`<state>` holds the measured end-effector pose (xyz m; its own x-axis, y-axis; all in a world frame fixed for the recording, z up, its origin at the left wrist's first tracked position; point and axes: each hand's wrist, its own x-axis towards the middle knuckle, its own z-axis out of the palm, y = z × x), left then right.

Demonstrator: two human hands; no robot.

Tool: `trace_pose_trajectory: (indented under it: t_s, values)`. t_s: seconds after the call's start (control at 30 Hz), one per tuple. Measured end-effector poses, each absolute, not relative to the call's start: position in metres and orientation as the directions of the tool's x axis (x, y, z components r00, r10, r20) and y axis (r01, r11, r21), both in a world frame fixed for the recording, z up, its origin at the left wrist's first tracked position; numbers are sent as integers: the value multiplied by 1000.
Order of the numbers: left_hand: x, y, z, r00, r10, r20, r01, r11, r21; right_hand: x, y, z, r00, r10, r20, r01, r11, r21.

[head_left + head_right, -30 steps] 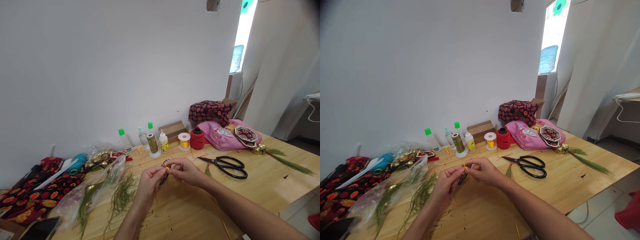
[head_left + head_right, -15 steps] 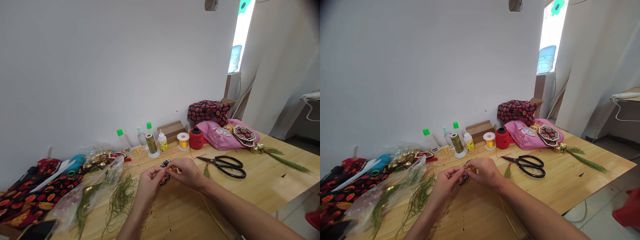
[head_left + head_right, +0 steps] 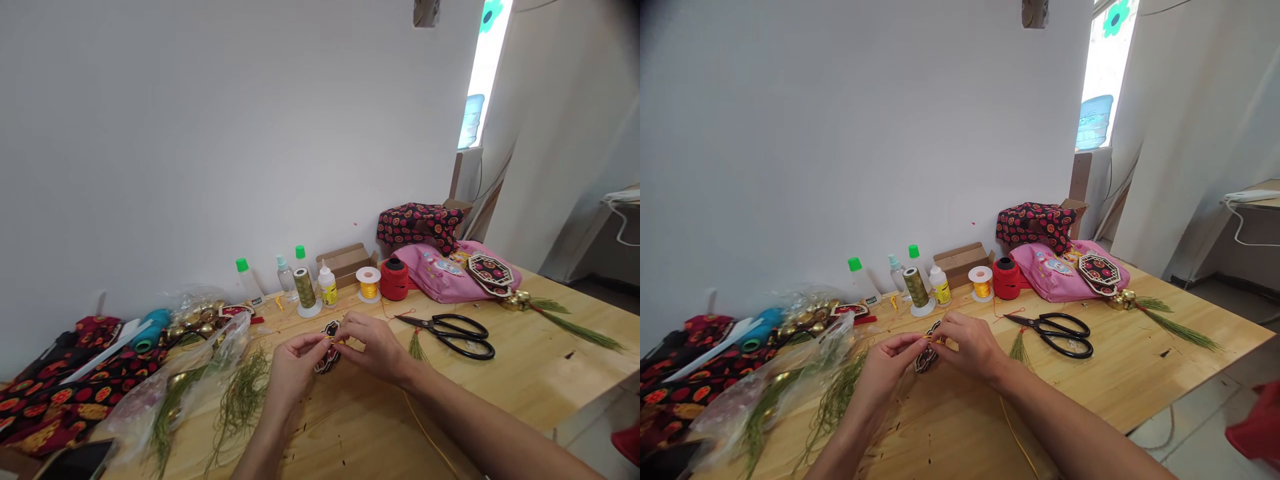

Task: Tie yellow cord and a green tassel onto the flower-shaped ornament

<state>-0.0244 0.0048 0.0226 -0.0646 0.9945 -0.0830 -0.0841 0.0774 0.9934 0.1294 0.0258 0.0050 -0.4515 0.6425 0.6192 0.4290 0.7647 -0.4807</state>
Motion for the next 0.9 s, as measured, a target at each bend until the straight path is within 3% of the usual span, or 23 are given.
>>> trace_pose_trajectory:
  t_s: [0.2,0.37,0.53,0.63,0.7,0.77,0.83,0.9]
  values:
    - [-26,5,21,-6,999,-44,-193,42,980,128,23,7,-395,680,618,394,733,-555]
    - [-26,5,20,49,999,-7,-165,15,986,125,25,7,-348,796,495,299,594,-747]
    - [-24,8,16,56,998,9,-123,-2,992,120,27,7,-280,925,258,5,271,-963]
    - [-23,8,15,26,1000,-7,-123,11,992,123,24,13,-348,933,94,-151,43,-988]
    - [-24,8,15,-14,1000,-15,-139,13,990,132,20,19,-473,877,88,-265,-46,-963]
    - [-26,8,15,-42,999,-28,-157,21,987,148,18,27,-587,790,176,-346,-48,-937]
    - [-28,9,15,-53,998,-33,-155,25,988,169,18,36,-630,727,274,-334,64,-940]
    - [-29,10,15,-44,999,-29,-139,23,990,190,23,45,-565,773,288,-254,169,-952]
